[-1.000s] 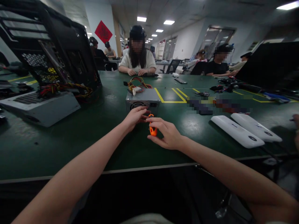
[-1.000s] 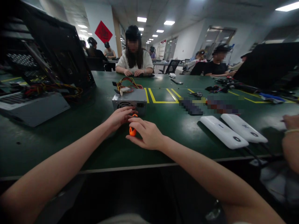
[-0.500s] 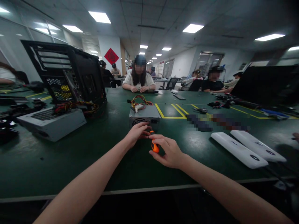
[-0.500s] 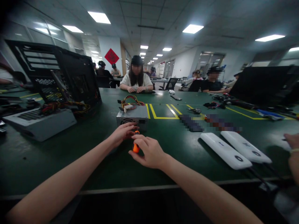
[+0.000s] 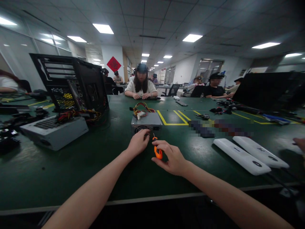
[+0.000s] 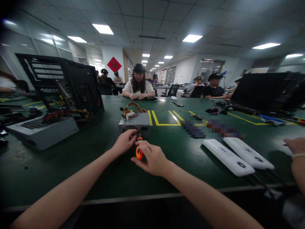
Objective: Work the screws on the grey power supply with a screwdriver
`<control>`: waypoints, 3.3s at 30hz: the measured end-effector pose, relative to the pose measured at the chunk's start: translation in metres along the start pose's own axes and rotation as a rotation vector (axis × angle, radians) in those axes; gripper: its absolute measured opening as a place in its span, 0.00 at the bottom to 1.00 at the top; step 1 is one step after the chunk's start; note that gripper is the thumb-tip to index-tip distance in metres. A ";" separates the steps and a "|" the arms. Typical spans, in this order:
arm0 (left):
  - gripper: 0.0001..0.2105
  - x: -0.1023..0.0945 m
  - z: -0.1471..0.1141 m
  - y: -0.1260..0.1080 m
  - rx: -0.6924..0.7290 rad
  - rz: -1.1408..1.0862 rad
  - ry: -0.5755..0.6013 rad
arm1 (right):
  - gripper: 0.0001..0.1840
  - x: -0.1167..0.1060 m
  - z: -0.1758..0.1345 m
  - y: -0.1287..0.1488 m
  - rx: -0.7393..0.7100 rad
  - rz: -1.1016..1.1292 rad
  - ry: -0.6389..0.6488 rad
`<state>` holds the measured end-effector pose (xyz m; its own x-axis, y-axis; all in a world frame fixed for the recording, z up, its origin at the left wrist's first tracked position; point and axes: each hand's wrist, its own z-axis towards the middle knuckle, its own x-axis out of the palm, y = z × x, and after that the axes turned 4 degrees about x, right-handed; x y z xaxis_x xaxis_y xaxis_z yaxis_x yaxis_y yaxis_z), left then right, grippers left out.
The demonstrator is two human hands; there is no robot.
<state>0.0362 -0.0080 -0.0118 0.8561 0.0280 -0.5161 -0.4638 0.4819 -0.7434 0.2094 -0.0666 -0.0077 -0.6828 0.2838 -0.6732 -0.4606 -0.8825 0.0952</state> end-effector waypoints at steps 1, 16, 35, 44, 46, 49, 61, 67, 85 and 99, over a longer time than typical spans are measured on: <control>0.13 -0.002 0.000 -0.001 0.109 0.160 -0.050 | 0.17 -0.001 0.000 0.000 -0.002 0.009 0.021; 0.18 -0.020 0.003 0.008 0.337 0.691 -0.221 | 0.17 -0.006 0.002 0.000 -0.001 -0.003 0.008; 0.16 -0.014 0.002 -0.004 0.257 0.740 -0.246 | 0.07 -0.006 0.001 -0.002 -0.077 -0.402 -0.093; 0.13 -0.017 0.000 -0.007 0.234 0.840 -0.248 | 0.09 -0.006 0.001 -0.008 -0.094 -0.402 -0.116; 0.12 -0.018 0.002 -0.004 0.234 0.830 -0.251 | 0.07 -0.007 0.000 -0.010 -0.083 -0.421 -0.131; 0.11 -0.019 0.004 0.001 0.240 0.809 -0.252 | 0.07 -0.007 -0.001 -0.009 -0.056 -0.416 -0.121; 0.08 -0.025 0.015 0.007 0.247 0.762 -0.274 | 0.08 -0.006 0.001 -0.007 -0.064 -0.400 -0.122; 0.08 -0.030 0.022 0.017 0.241 0.701 -0.281 | 0.10 -0.003 0.001 0.002 -0.080 -0.385 0.026; 0.09 -0.026 0.013 0.018 0.362 0.729 -0.353 | 0.10 0.001 0.004 0.002 -0.085 -0.431 -0.029; 0.09 -0.005 0.005 0.003 0.671 0.637 -0.126 | 0.08 0.000 0.005 0.002 -0.071 -0.500 -0.060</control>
<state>0.0321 -0.0020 -0.0094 0.5224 0.5370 -0.6624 -0.6592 0.7471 0.0858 0.2052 -0.0663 -0.0040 -0.4208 0.6973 -0.5803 -0.7014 -0.6558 -0.2793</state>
